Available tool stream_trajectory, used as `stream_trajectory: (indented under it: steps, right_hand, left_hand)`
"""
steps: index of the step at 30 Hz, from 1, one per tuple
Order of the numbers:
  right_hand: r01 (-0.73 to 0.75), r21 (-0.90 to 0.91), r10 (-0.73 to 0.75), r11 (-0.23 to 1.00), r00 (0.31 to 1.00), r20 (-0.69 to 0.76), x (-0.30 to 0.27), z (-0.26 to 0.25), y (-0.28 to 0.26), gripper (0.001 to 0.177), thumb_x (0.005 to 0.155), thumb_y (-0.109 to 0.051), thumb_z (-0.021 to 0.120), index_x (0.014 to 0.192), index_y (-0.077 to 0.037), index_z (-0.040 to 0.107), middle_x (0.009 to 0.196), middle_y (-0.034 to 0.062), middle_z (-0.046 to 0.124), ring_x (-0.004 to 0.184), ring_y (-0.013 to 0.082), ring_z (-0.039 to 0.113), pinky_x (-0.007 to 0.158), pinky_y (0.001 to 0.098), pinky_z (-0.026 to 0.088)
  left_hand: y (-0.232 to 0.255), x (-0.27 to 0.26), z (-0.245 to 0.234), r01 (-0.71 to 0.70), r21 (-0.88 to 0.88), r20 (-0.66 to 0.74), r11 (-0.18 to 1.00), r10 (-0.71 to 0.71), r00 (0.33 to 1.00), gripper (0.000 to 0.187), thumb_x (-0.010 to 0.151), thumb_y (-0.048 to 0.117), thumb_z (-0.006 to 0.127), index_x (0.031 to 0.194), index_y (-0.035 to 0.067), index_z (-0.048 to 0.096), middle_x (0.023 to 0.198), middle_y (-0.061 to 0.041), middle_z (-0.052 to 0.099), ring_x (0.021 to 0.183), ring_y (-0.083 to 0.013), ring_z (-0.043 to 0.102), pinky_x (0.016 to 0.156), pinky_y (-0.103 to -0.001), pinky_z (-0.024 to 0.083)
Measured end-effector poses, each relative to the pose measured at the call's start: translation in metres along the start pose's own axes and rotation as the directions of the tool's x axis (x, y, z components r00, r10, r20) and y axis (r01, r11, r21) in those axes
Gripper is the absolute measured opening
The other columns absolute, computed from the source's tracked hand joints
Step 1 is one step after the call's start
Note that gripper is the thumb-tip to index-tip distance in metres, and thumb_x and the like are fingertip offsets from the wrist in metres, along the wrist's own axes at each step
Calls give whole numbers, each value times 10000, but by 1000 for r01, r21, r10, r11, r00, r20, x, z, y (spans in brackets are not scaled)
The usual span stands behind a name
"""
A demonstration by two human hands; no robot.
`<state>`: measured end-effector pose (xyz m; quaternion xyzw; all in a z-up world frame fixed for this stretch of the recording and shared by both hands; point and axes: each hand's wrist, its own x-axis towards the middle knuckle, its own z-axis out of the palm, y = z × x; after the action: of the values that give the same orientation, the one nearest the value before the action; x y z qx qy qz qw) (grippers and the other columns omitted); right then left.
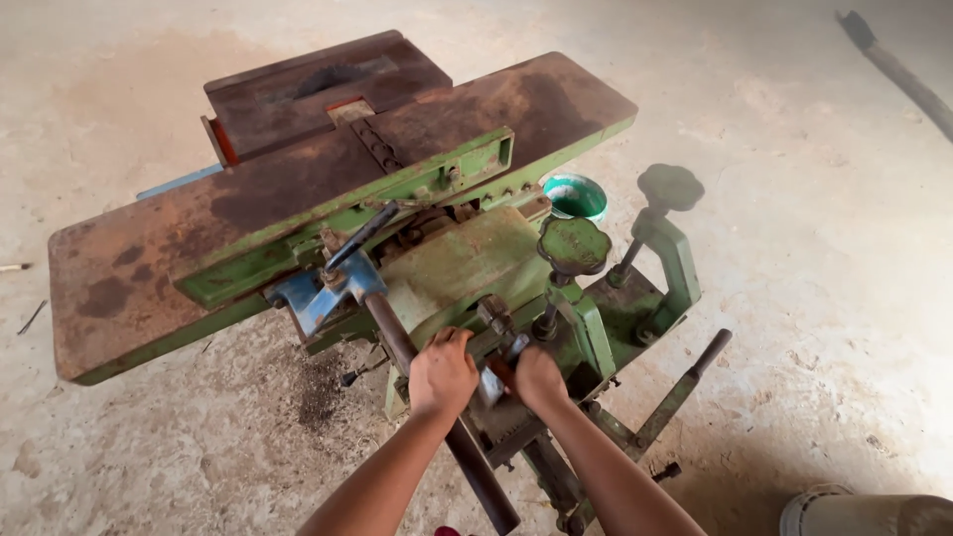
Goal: The recorder is repairing or adjusting a large green woodworking machine, specifically focusing on the blade and adjustment mechanisms.
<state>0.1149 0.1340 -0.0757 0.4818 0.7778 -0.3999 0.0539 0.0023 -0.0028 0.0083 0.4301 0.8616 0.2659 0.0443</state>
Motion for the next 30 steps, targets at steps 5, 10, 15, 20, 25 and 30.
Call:
stream_trajectory:
  steps: [5, 10, 15, 20, 25, 30]
  right_hand:
    - [422, -287, -504, 860, 796, -336, -23, -1, -19, 319, 886, -350, 725, 969, -43, 709, 893, 197, 749, 828, 360, 728, 715, 463, 593]
    - [258, -534, -329, 805, 943, -41, 14, 23, -1, 389, 860, -139, 646, 1248, -149, 620, 987, 180, 737, 894, 326, 744, 737, 451, 624]
    - [201, -340, -297, 919, 919, -258, 1, 4, -27, 213, 969, -259, 651, 1072, -90, 730, 959, 179, 750, 908, 339, 739, 778, 436, 598]
    - [495, -250, -555, 832, 735, -391, 13, 3, -31, 239, 900, -71, 544, 1037, -85, 740, 1021, 132, 774, 871, 296, 765, 777, 386, 615]
    - [296, 0, -278, 955, 897, -344, 3, -7, -58, 293, 998, -252, 544, 1160, -162, 771, 1069, 154, 809, 996, 275, 770, 917, 335, 593]
    - [6, 996, -24, 91, 1000, -3, -47, -54, -135, 697, 963, -586, 451, 1561, -234, 380, 1623, 60, 450, 1462, 252, 448, 1151, 392, 377]
  left_hand:
    - [1, 1, -1, -16, 25, 14, 1000, 16, 1000, 255, 847, 81, 650, 1097, 92, 699, 1137, -87, 691, 1073, -307, 677, 896, -415, 574]
    - [13, 5, -17, -15, 60, 81, 998, 11, 997, 344, 837, 95, 667, 1180, 105, 670, 1119, -119, 671, 1038, -312, 681, 890, -423, 573]
    - [6, 3, -8, -102, 89, 142, 991, 88, 986, 388, 761, 58, 696, 1148, 91, 682, 1129, -122, 683, 1022, -319, 699, 849, -424, 581]
    - [2, 15, 11, -43, 218, 392, 975, -47, 919, 297, 886, 119, 676, 1182, 108, 699, 1113, -162, 738, 1055, -297, 718, 907, -403, 585]
    - [12, 48, 38, 224, 59, 375, 973, -230, 898, 428, 939, 229, 597, 1350, 108, 615, 1240, -169, 718, 1140, -322, 717, 956, -420, 587]
    - [39, 70, -1, 432, -766, 461, 477, -63, 885, 1007, 871, 821, 316, 1639, 176, 214, 1728, -88, 121, 1594, -276, 64, 1247, -496, 136]
